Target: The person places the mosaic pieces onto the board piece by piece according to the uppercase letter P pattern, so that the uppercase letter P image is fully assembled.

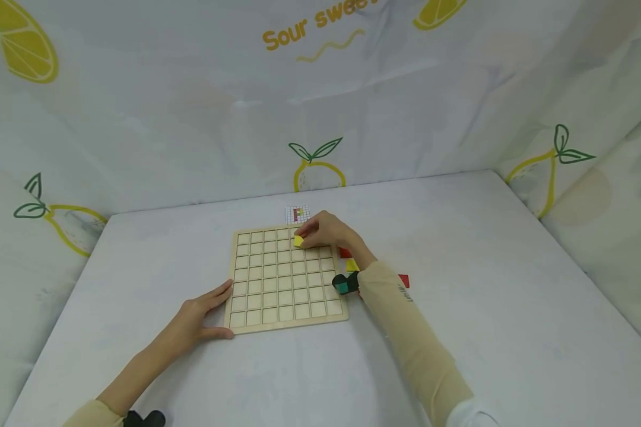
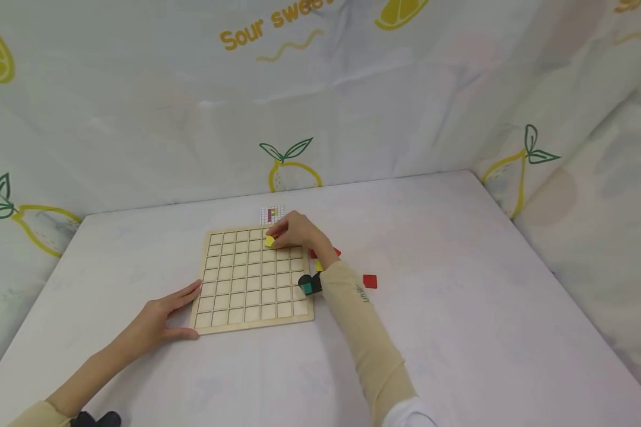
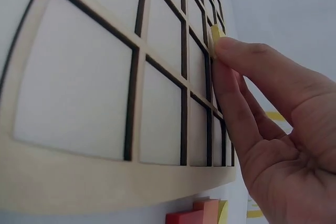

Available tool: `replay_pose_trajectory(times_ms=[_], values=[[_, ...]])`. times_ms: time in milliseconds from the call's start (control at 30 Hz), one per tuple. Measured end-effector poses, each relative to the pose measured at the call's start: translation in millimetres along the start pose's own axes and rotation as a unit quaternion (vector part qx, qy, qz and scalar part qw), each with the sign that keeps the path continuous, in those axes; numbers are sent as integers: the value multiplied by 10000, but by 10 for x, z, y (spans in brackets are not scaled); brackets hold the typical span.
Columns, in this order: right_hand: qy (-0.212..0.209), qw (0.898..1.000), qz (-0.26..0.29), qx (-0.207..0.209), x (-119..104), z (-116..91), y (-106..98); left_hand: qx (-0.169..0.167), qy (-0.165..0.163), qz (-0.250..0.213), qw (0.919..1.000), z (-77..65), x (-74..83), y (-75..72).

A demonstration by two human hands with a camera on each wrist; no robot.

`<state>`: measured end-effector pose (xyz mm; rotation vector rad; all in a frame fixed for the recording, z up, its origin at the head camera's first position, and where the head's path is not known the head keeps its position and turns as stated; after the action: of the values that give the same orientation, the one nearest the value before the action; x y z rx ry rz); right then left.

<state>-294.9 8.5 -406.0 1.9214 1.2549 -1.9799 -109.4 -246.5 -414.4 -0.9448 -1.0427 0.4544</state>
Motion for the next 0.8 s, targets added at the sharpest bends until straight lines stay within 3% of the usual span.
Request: replay_pose_trajectory(times_ms=[200, 400, 800], values=[[93, 9991, -411, 79, -48, 2, 23, 41, 4, -71, 10000, -5, -8, 5], [63, 9989, -456, 24, -63, -9, 26, 98, 78, -112, 9999, -12, -15, 8], [-206, 9980, -570, 167, -81, -22, 48, 15, -75, -134, 9999, -16, -17, 12]])
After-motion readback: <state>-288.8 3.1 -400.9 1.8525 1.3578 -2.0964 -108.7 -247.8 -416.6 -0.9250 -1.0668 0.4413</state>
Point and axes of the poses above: each hand's wrist, its own z-axis towards the middle knuckle, its own y-axis out of the palm, x = y × z, the point moved 4 cm from there along z, towards the middle knuckle, and after that the axes turned 3 degrees about -z, right-handed, at the moved point
